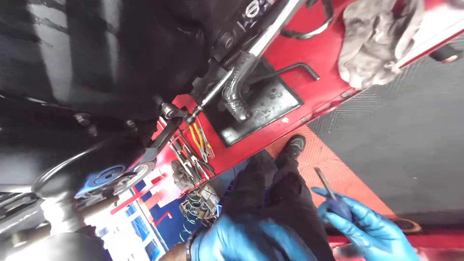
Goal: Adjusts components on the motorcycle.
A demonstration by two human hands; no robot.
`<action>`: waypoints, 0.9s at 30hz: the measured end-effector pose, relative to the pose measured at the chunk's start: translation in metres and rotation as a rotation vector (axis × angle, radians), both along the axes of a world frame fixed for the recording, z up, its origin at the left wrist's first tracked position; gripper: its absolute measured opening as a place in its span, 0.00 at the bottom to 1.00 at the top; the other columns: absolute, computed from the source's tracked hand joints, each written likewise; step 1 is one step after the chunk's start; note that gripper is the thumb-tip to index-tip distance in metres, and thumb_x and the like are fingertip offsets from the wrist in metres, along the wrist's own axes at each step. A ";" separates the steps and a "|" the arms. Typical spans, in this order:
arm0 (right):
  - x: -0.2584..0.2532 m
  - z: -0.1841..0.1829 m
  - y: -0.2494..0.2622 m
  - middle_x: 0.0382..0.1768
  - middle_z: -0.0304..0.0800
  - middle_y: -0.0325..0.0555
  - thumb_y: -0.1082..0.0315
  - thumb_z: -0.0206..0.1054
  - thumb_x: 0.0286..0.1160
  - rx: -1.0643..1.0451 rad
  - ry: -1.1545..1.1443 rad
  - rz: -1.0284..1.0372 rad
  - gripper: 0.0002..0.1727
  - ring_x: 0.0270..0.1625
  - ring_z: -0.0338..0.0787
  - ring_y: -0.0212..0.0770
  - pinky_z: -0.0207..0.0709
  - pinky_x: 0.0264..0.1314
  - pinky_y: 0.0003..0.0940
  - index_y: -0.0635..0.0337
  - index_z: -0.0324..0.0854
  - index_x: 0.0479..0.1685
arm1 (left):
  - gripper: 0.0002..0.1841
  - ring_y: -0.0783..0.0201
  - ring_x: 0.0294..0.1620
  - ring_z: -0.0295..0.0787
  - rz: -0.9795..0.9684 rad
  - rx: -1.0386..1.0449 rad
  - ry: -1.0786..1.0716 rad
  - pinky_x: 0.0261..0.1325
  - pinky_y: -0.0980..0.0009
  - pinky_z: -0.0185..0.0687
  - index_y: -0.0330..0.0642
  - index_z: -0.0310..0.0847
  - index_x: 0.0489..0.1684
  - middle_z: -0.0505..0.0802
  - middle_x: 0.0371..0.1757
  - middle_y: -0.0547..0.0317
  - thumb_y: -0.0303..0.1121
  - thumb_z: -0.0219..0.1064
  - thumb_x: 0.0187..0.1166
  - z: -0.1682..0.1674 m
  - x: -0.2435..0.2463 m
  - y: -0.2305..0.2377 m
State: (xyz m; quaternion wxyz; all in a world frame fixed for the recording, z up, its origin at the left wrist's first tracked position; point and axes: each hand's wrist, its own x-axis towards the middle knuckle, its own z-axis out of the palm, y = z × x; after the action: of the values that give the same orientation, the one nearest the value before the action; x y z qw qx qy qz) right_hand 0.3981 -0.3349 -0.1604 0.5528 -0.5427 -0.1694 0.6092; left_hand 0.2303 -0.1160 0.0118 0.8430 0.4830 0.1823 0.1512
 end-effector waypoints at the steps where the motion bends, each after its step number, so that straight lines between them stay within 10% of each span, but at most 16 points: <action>1: -0.003 0.009 0.007 0.52 0.93 0.27 0.61 0.70 0.80 0.024 -0.001 0.003 0.23 0.46 0.91 0.25 0.87 0.49 0.23 0.41 0.81 0.75 | 0.11 0.70 0.56 0.91 0.100 0.002 0.061 0.63 0.73 0.85 0.43 0.91 0.52 0.96 0.54 0.59 0.36 0.64 0.86 -0.006 0.005 0.009; 8: -0.063 0.043 0.061 0.60 0.94 0.33 0.61 0.68 0.83 0.203 -0.113 -0.132 0.22 0.45 0.92 0.24 0.88 0.47 0.20 0.44 0.83 0.76 | 0.11 0.61 0.54 0.94 0.675 -0.430 0.183 0.61 0.70 0.89 0.37 0.85 0.59 0.94 0.53 0.51 0.28 0.61 0.86 -0.096 -0.039 0.048; 21: -0.116 0.040 0.079 0.55 0.96 0.34 0.66 0.69 0.80 0.111 -0.133 -0.271 0.19 0.37 0.91 0.21 0.86 0.40 0.17 0.54 0.88 0.69 | 0.19 0.54 0.57 0.96 0.539 -0.472 0.303 0.65 0.63 0.90 0.38 0.85 0.57 0.96 0.56 0.46 0.33 0.45 0.95 -0.090 -0.053 0.065; 27: -0.135 0.040 0.084 0.59 0.96 0.34 0.63 0.69 0.78 0.094 -0.357 -0.282 0.20 0.57 0.93 0.22 0.86 0.60 0.19 0.53 0.89 0.68 | 0.21 0.55 0.55 0.97 0.539 -0.421 0.381 0.62 0.64 0.92 0.37 0.84 0.59 0.97 0.55 0.46 0.32 0.41 0.95 -0.084 -0.059 0.073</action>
State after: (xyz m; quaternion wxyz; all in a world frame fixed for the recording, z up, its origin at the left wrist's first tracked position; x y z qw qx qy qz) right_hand 0.2633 -0.2507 -0.1205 0.6185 -0.6340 -0.2149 0.4116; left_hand 0.1710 -0.0434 -0.0724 0.8048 0.2534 0.4829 0.2344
